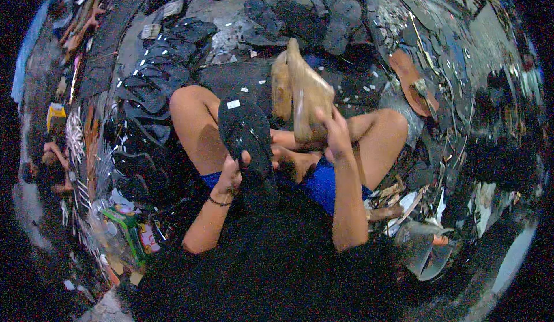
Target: The person sits on the floor and assembles flip-flops by hand. They repeatedly pick up a black sole and a strap, align the strap to the sole, and press the components together to form a finished sandal.
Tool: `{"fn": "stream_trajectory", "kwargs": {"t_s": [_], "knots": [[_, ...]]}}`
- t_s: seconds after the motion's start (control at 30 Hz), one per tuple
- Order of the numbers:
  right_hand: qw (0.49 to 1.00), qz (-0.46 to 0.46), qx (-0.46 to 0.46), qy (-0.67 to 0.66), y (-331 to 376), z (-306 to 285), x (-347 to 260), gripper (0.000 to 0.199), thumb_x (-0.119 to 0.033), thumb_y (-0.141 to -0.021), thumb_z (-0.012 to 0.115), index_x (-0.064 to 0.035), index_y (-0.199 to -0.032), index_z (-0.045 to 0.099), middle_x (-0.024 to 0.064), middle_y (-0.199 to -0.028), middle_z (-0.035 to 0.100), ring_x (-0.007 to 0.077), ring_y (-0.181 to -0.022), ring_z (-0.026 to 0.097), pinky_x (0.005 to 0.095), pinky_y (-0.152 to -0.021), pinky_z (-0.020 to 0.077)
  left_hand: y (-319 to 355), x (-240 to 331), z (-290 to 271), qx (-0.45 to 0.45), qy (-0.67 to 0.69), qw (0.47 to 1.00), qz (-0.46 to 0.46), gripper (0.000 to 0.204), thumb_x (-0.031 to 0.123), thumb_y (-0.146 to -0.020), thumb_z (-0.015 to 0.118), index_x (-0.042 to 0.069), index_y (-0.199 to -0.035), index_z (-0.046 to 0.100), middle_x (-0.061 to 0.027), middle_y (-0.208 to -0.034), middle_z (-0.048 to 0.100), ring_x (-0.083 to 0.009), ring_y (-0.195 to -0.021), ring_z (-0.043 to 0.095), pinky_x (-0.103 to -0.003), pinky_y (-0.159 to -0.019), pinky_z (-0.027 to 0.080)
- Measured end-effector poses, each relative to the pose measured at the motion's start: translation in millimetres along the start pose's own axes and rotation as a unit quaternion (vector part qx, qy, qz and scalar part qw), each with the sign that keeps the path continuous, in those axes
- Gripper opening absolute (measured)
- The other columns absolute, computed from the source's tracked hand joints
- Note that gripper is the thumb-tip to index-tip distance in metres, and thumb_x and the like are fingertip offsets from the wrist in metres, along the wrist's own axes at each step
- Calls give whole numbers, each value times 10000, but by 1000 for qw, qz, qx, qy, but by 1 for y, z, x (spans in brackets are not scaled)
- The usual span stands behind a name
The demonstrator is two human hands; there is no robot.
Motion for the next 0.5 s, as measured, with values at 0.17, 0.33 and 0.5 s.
{"fn": "stream_trajectory", "kwargs": {"t_s": [0.17,0.33,0.5], "knots": [[963,135,-222,-77,136,56,-17,656,-342,-842,623,77,-1310,433,181,-1189,594,268,-1043,628,374,-911,514,-26,14,-53,66,84,993,44,627,475,-936,543,-27,-1307,478,-106,-1174,603,-176,-1018,607,-299,-879,494],[927,-25,-172,331,162,86,-22,640,-254,-862,658,77,-1346,401,194,-1247,562,277,-1151,552,367,-987,431,-25,41,-23,39,53,995,75,740,600,-968,319,-25,-1344,442,-145,-1254,568,-214,-1133,567,-355,-980,452],[778,-256,-129,559,152,142,-13,671,-243,-821,684,79,-1339,407,270,-1248,536,395,-1125,544,417,-961,455,12,10,-33,136,57,983,110,905,730,-909,144,-4,-1358,426,-180,-1291,547,-261,-1160,557,-382,-1005,443]]}}
Point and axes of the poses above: each hand's wrist, its own y-axis away from the middle knuckle, its own z-axis out of the palm, x = y × z, the point moved 10 cm from there along -y, towards the middle knuckle
